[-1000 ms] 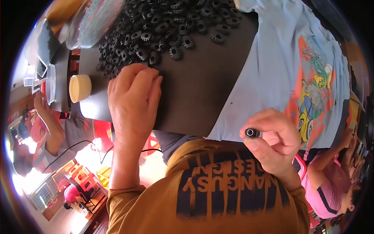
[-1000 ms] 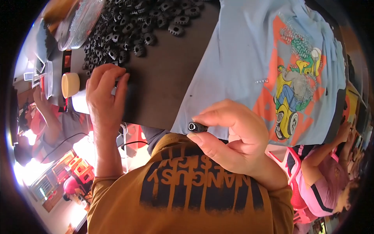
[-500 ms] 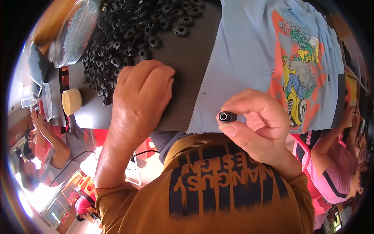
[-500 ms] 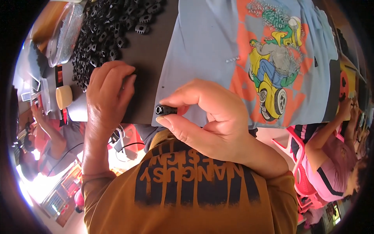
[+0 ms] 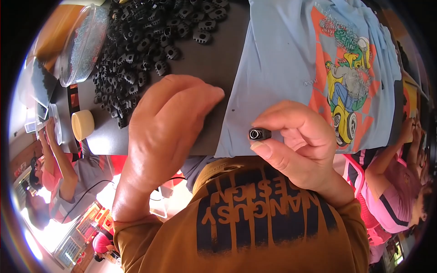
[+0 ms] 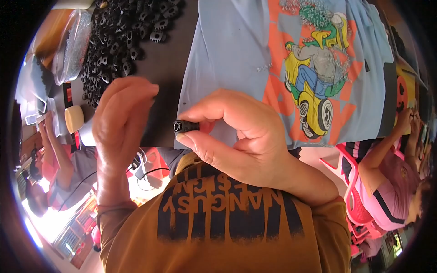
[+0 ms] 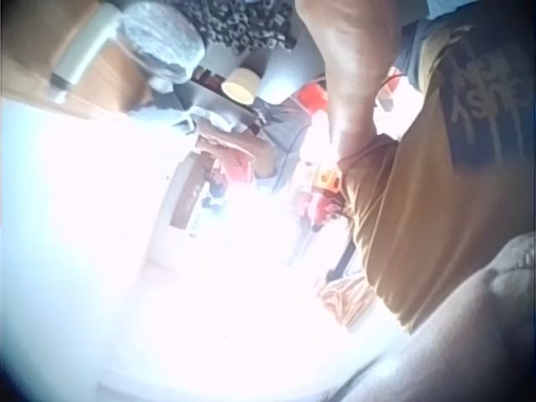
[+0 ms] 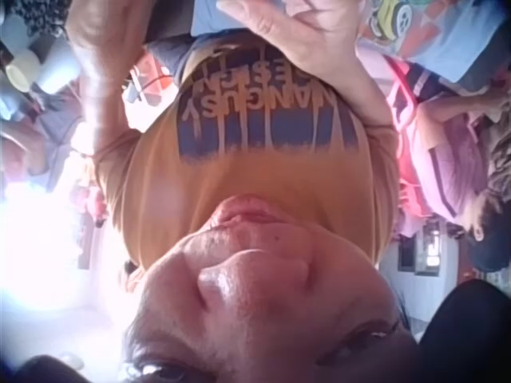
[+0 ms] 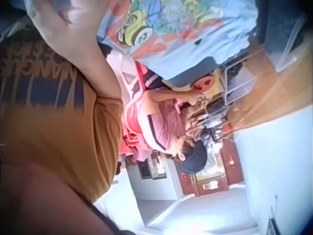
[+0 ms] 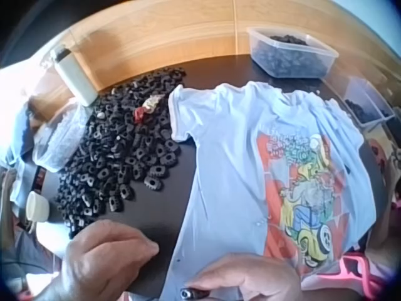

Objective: Assembling small black plastic components by manually inserting internal parts.

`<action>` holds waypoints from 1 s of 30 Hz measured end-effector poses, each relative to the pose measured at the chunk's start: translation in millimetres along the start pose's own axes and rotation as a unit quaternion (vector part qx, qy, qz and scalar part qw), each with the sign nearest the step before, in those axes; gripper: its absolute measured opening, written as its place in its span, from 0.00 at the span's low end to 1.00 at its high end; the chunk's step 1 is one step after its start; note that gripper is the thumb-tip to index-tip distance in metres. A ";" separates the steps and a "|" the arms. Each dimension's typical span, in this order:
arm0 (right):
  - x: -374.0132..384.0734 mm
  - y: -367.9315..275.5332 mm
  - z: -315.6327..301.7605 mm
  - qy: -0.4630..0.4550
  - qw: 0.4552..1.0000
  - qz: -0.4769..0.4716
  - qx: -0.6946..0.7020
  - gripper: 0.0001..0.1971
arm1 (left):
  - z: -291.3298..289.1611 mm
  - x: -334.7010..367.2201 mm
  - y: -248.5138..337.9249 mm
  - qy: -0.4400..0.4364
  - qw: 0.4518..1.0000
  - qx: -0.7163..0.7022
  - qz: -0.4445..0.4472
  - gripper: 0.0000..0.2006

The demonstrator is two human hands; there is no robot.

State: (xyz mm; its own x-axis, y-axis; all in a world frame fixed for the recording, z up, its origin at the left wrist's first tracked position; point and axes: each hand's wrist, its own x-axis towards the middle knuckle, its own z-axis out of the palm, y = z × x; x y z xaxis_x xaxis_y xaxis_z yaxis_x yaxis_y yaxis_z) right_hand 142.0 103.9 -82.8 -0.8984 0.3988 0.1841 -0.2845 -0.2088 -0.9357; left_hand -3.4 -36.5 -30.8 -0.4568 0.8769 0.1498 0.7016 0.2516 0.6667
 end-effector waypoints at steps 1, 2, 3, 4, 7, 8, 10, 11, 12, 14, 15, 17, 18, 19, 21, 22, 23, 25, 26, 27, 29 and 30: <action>0.0 -0.7 0.1 0.002 1.000 0.009 0.003 0.11 | -3.1 1.8 2.2 -0.009 0.999 -0.035 0.030 0.12; 0.4 0.1 -0.3 0.003 1.000 0.009 0.002 0.11 | -3.5 2.7 4.0 -0.010 0.999 -0.036 0.030 0.12; 1.2 1.3 -0.9 -0.001 1.000 -0.003 -0.002 0.11 | -3.2 3.2 6.3 -0.030 0.994 -0.095 0.039 0.11; 1.7 2.0 -1.3 -0.006 1.000 -0.016 -0.007 0.11 | -2.9 3.6 8.8 -0.050 0.986 -0.153 0.047 0.11; 1.6 1.3 -0.8 -0.004 1.000 -0.006 0.013 0.11 | -5.0 -0.2 20.6 -0.064 0.969 -0.234 -0.048 0.08; 1.9 0.3 -0.7 -0.004 1.000 -0.006 0.014 0.11 | -5.7 -0.7 23.0 -0.064 0.951 -0.282 -0.113 0.08; 2.0 -1.8 -0.9 -0.008 1.000 0.009 0.017 0.10 | -7.9 1.1 20.8 -0.087 0.946 -0.293 -0.109 0.08; 2.0 -1.8 -1.2 -0.006 1.000 0.008 0.017 0.10 | -8.7 2.2 19.7 -0.108 0.941 -0.304 -0.106 0.08; 2.1 -1.5 -1.6 -0.009 1.000 0.002 0.014 0.10 | -8.5 3.1 19.5 -0.109 0.941 -0.303 -0.106 0.08; 1.3 -2.3 -2.1 -0.010 1.000 -0.004 0.011 0.10 | -8.0 4.8 19.4 -0.115 0.935 -0.314 -0.122 0.08; 1.0 -3.8 -1.9 -0.011 1.000 0.008 0.017 0.09 | -8.0 5.2 18.6 -0.115 0.935 -0.313 -0.122 0.08; 0.2 -4.0 -1.9 -0.011 0.999 0.020 0.025 0.09 | -7.1 4.6 16.5 -0.123 0.925 -0.337 -0.123 0.07; 0.5 -3.3 -2.1 -0.014 1.000 0.011 0.016 0.08 | -6.3 4.3 16.1 -0.124 0.925 -0.337 -0.123 0.07; 0.5 -2.9 -2.2 -0.017 1.000 0.002 0.007 0.07 | -5.4 3.9 15.6 -0.121 0.927 -0.335 -0.119 0.07; 0.7 -2.5 -2.4 -0.021 1.000 0.007 0.003 0.07 | -5.1 4.6 13.9 -0.119 0.928 -0.333 -0.116 0.06; 1.3 -1.8 -2.4 -0.027 1.000 0.011 -0.002 0.06 | -5.5 6.0 11.5 -0.130 0.940 -0.301 -0.091 0.07; 2.0 -0.3 -2.3 -0.026 1.000 0.013 -0.001 0.06 | -5.9 7.3 8.8 -0.141 0.951 -0.268 -0.067 0.08; 0.3 -1.6 -1.8 -0.025 0.999 -0.004 -0.026 0.05 | -9.5 11.6 11.7 -0.159 0.966 -0.201 -0.008 0.08; -0.7 -2.5 -1.5 -0.025 0.999 -0.006 -0.026 0.05 | -11.5 13.3 14.2 -0.175 0.974 -0.134 0.049 0.09; 0.2 -1.6 -1.2 -0.023 0.999 -0.009 -0.045 0.05 | -12.5 14.4 15.9 -0.175 0.974 -0.135 0.047 0.09; 2.0 0.8 0.0 -0.022 0.998 -0.011 -0.063 0.05 | -13.1 15.1 21.0 -0.176 0.980 -0.032 0.084 0.10; 2.3 2.3 1.0 -0.015 0.997 -0.024 -0.067 0.05 | -13.6 15.2 22.3 -0.176 0.980 -0.032 0.082 0.10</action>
State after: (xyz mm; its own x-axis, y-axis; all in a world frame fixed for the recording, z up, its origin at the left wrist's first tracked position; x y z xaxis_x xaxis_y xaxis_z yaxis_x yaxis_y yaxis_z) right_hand 138.9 103.4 -84.2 -0.8947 0.3789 0.2365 -0.2817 -0.0677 -0.9571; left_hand -2.1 -23.1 -3.7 -0.1154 0.9933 0.0052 0.7092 0.0787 0.7006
